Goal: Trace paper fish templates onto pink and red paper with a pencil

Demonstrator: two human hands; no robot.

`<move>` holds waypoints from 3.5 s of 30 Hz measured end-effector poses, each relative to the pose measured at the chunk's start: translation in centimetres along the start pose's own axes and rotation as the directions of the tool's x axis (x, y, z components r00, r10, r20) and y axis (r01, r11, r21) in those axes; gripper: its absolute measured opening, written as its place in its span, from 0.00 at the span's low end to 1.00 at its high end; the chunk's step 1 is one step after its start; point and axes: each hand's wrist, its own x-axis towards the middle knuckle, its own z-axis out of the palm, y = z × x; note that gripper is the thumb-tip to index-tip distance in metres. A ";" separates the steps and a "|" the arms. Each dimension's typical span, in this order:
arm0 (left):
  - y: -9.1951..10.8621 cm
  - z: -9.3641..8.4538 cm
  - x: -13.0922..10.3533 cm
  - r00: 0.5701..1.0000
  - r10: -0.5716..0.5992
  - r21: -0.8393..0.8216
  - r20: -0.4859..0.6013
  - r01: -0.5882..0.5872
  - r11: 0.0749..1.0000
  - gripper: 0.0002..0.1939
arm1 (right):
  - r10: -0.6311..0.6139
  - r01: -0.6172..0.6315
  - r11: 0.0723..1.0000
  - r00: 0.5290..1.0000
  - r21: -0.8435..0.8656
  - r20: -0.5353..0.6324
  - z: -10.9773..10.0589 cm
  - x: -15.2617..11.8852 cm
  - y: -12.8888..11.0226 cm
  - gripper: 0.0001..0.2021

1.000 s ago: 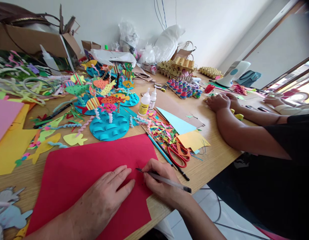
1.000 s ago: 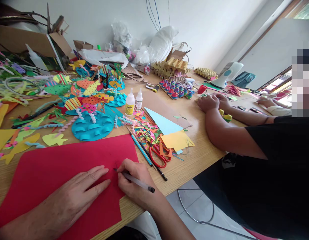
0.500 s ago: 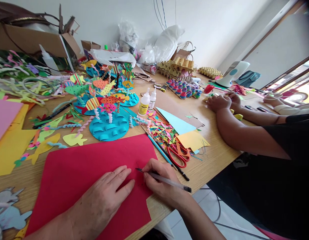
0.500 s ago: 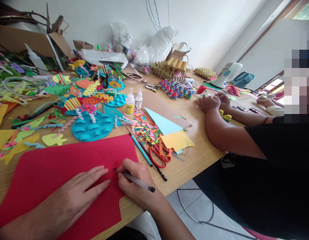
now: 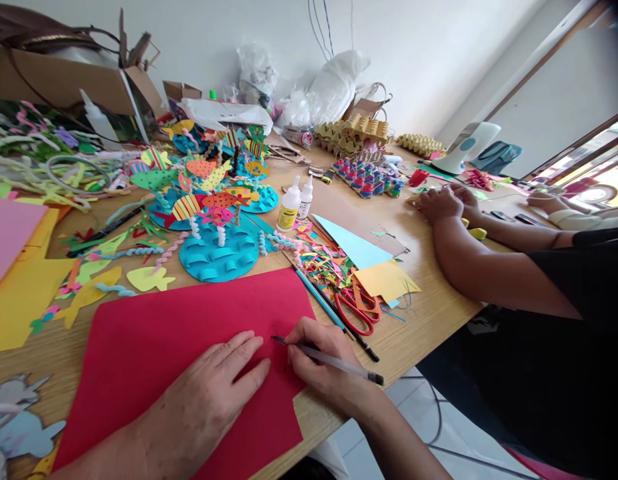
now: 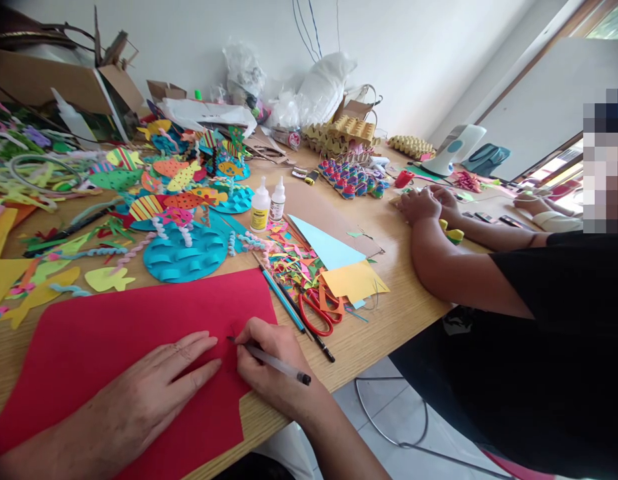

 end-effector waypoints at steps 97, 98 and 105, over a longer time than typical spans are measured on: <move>-2.0 2.4 -0.4 0.996 -0.069 -0.059 0.057 0.073 0.996 0.25 | -0.010 0.013 0.999 0.996 0.039 -0.086 0.5 0.7 -0.3 0.07; -2.0 2.3 -0.3 0.996 -0.070 -0.055 0.054 0.073 0.996 0.25 | -0.011 0.013 0.999 0.997 0.035 -0.079 0.5 0.7 -0.3 0.07; -1.8 2.3 -0.3 0.997 -0.070 -0.025 0.046 0.071 0.997 0.25 | 0.008 -0.007 1.000 0.998 0.025 -0.056 0.5 0.8 -0.2 0.07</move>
